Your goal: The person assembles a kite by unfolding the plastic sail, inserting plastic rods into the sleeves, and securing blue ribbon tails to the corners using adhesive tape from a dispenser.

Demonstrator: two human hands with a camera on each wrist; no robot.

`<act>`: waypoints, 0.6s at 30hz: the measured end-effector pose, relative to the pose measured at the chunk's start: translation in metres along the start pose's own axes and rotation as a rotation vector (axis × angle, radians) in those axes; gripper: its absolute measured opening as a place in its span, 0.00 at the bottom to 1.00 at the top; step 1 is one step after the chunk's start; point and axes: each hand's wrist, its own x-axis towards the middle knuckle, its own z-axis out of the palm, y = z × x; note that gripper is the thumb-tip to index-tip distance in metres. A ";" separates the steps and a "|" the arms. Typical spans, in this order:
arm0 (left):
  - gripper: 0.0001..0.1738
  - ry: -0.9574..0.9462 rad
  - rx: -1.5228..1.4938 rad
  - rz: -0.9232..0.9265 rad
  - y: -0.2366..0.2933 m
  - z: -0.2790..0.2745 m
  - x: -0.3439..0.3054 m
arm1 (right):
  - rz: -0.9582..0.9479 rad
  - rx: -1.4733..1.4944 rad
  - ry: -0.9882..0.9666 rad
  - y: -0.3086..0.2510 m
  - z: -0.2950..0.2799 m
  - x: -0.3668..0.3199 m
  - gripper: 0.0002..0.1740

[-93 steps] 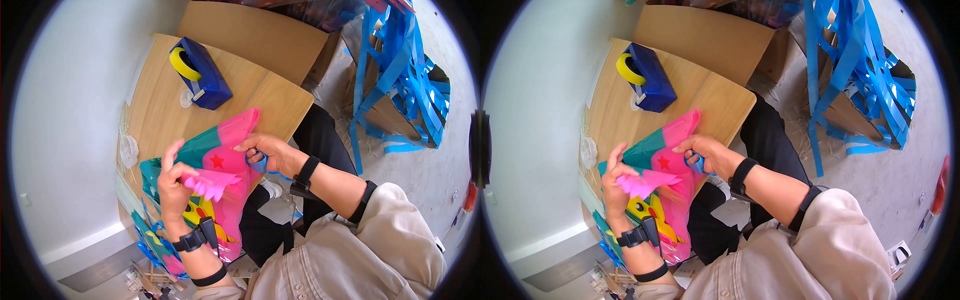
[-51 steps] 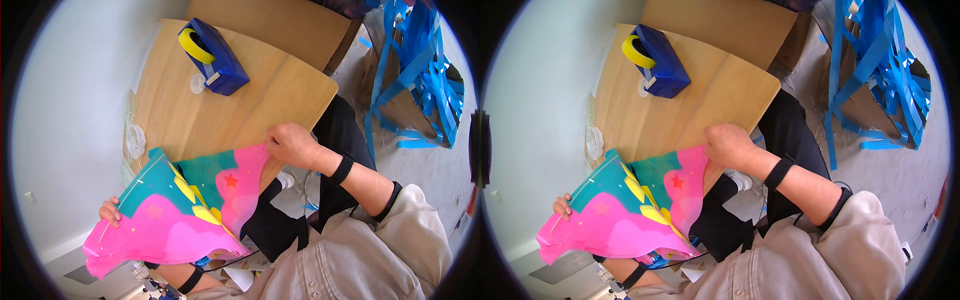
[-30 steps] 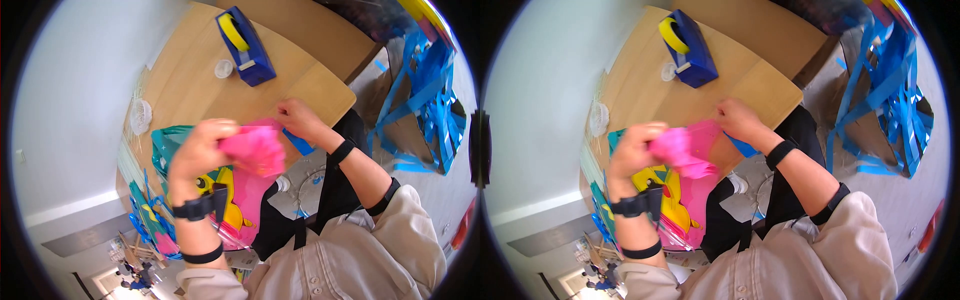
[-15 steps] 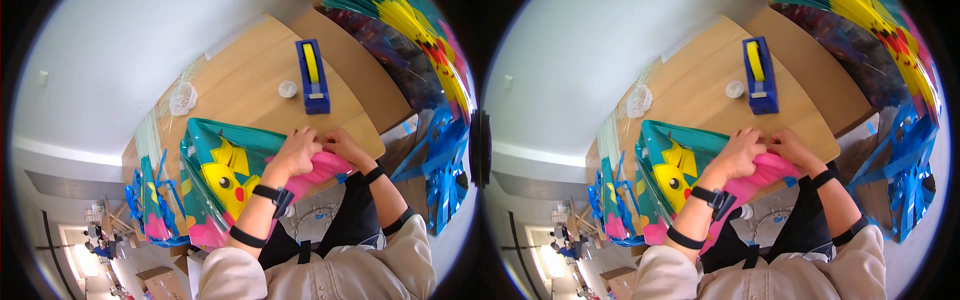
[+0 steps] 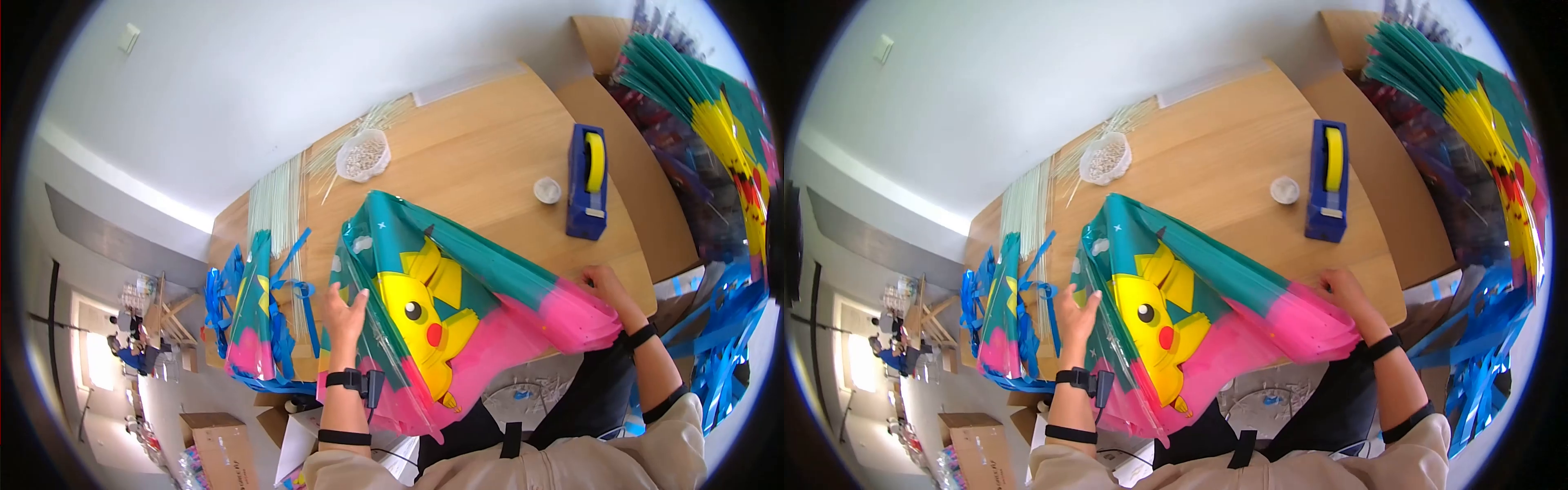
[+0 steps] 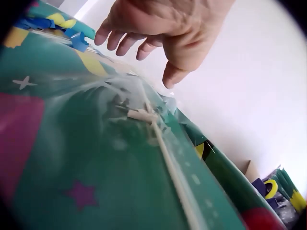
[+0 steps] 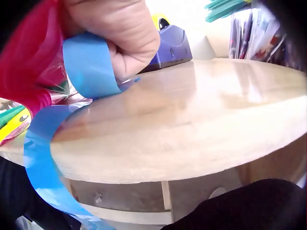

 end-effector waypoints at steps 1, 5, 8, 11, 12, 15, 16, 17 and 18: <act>0.35 0.002 -0.055 0.028 -0.004 0.007 0.002 | 0.013 -0.017 -0.001 -0.003 -0.002 0.000 0.14; 0.33 -0.030 -0.204 0.256 0.006 0.031 0.032 | 0.145 -0.040 -0.051 -0.011 -0.011 -0.002 0.14; 0.33 -0.097 -0.212 0.236 0.006 0.052 0.091 | 0.133 -0.138 -0.039 -0.016 -0.013 -0.005 0.14; 0.34 -0.243 -0.117 0.197 -0.001 0.064 0.143 | 0.191 -0.110 -0.006 -0.032 -0.012 -0.009 0.14; 0.34 -0.344 -0.025 0.190 -0.004 0.069 0.155 | 0.186 -0.116 -0.005 -0.032 -0.010 -0.010 0.14; 0.40 -0.448 0.072 0.130 0.013 0.062 0.174 | 0.204 -0.189 0.025 -0.031 -0.006 -0.012 0.12; 0.45 -0.515 0.180 0.110 0.022 0.057 0.176 | 0.181 -0.245 0.043 -0.037 -0.004 -0.013 0.11; 0.45 -0.515 0.176 0.109 0.023 0.058 0.180 | 0.158 -0.298 0.061 -0.042 -0.003 -0.012 0.11; 0.45 -0.491 0.226 0.123 0.024 0.059 0.183 | 0.158 -0.300 0.059 -0.048 -0.002 -0.012 0.11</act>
